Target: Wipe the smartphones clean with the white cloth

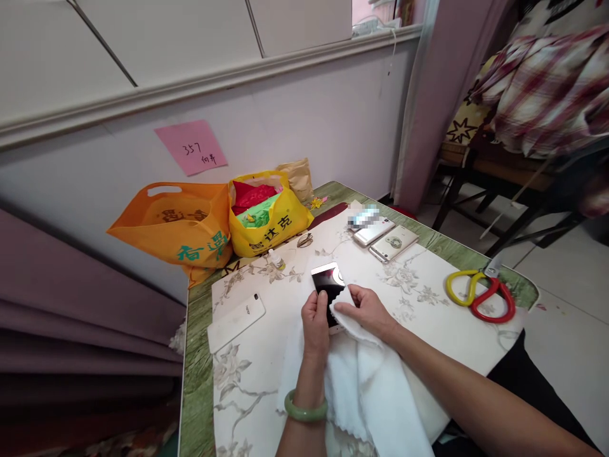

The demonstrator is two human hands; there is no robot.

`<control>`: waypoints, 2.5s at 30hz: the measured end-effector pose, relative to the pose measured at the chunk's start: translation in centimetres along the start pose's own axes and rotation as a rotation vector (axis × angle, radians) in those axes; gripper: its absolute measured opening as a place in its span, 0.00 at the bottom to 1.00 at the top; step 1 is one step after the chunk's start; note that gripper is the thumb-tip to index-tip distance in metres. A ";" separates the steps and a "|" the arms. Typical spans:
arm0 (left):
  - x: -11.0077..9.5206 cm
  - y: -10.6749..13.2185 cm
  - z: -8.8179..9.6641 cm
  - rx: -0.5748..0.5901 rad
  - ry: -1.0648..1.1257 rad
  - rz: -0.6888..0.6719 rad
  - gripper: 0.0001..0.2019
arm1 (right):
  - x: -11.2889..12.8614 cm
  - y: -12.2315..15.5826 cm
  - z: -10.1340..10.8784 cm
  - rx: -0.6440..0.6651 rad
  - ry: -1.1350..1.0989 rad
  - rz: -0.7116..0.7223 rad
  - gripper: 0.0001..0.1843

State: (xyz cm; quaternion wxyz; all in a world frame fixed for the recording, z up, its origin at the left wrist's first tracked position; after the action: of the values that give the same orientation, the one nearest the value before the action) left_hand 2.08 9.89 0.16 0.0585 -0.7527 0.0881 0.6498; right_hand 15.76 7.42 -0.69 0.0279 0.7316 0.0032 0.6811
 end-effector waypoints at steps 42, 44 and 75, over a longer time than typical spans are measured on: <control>0.5 0.3 -0.4 -0.055 0.190 0.090 0.16 | 0.3 0.4 1.1 -0.168 -0.067 0.058 0.25; 0.7 0.6 -1.5 0.092 0.174 0.149 0.15 | -0.2 0.3 1.8 -0.222 -0.222 0.014 0.25; 0.6 0.6 -1.0 -0.036 0.219 0.145 0.17 | 0.4 0.4 -0.5 -0.064 -0.325 -0.050 0.24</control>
State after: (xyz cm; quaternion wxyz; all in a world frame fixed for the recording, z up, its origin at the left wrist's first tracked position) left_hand 3.02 9.11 -0.25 -0.0120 -0.8119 0.1362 0.5676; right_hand 15.24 7.03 -0.24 0.0682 0.8306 -0.0047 0.5526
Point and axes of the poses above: each hand's wrist, its own y-axis away from the middle knuckle, its own z-axis out of the back of the hand, x = y × z, the point moved 7 cm from there along -y, towards the middle knuckle, and after that the axes turned 5 degrees about x, right-handed, at the moved point
